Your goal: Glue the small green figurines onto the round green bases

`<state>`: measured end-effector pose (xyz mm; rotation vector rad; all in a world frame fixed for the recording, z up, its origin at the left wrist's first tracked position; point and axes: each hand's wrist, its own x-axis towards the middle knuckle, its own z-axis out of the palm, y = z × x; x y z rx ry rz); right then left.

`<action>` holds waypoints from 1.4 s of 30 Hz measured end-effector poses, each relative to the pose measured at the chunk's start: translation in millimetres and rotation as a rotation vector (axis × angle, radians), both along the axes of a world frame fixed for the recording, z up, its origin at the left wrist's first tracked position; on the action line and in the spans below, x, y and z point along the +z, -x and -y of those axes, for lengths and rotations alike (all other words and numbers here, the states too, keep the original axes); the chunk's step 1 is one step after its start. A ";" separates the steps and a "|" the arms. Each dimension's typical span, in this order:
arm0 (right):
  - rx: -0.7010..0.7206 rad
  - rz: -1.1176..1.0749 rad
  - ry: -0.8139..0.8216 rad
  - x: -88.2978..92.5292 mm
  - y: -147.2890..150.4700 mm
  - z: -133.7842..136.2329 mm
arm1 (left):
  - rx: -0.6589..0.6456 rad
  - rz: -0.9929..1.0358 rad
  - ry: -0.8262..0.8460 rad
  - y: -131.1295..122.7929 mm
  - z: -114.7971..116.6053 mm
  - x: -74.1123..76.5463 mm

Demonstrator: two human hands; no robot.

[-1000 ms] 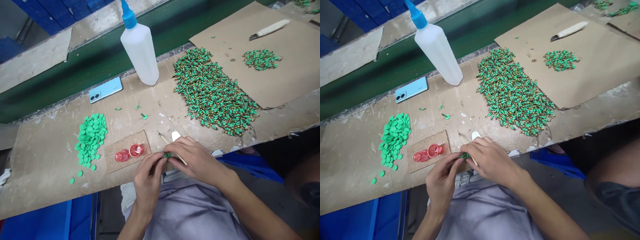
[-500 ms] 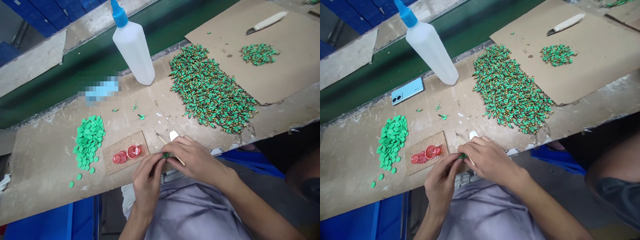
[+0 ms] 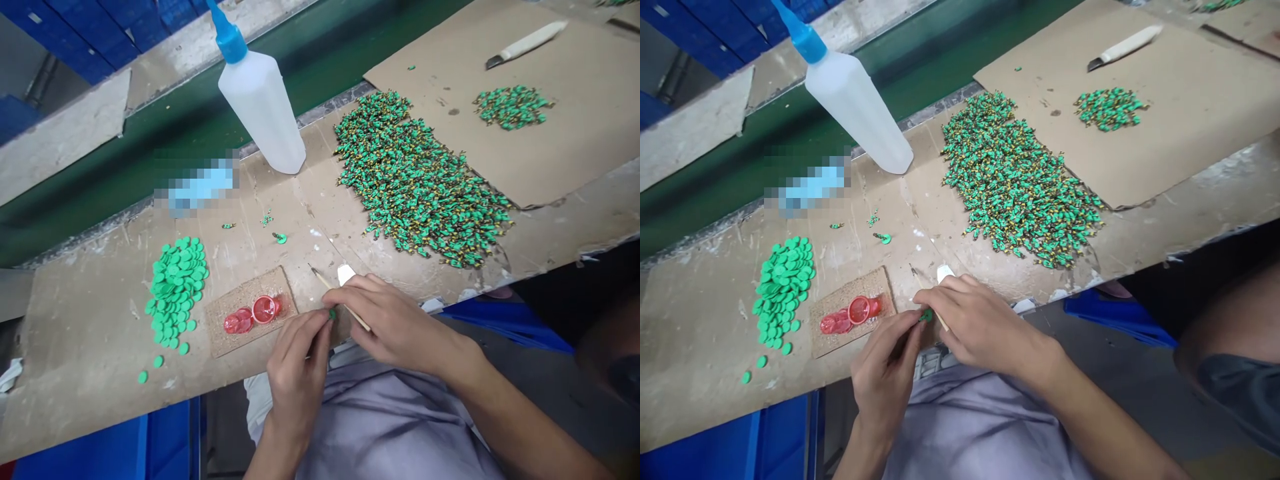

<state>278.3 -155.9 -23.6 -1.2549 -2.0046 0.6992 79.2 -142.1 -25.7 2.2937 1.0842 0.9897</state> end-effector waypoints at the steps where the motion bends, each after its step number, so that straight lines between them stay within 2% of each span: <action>1: 0.010 -0.031 0.009 0.8 -2.1 1.1 | -0.004 -0.010 -0.003 0.1 -0.3 0.4; 6: 0.008 -0.130 0.033 7.3 -16.4 8.6 | -0.012 -0.039 -0.016 0.8 -3.5 1.3; 10: 0.002 -0.153 -0.011 11.3 -28.9 13.9 | -0.014 -0.046 -0.023 1.9 -5.9 -0.1; 15: -0.080 -0.208 -0.050 7.8 -41.6 17.8 | -0.033 -0.061 -0.054 3.7 -3.8 -2.3; 23: -0.206 -0.271 -0.002 -0.1 -34.7 17.9 | -0.055 -0.067 -0.006 5.0 -4.8 3.7; 26: -0.261 -0.313 0.075 -1.9 -27.0 18.4 | -0.046 -0.082 0.039 6.4 -5.2 5.2; 31: -0.403 -0.574 0.227 -2.4 -11.2 17.3 | -0.032 -0.092 0.061 7.0 -5.2 6.0; 37: -0.378 -0.565 0.380 10.1 -7.6 5.9 | -0.013 -0.129 -0.028 5.1 -3.3 3.9; 42: -0.345 -0.569 0.410 9.2 -13.8 1.7 | 0.006 -0.163 -0.124 -1.3 1.0 6.0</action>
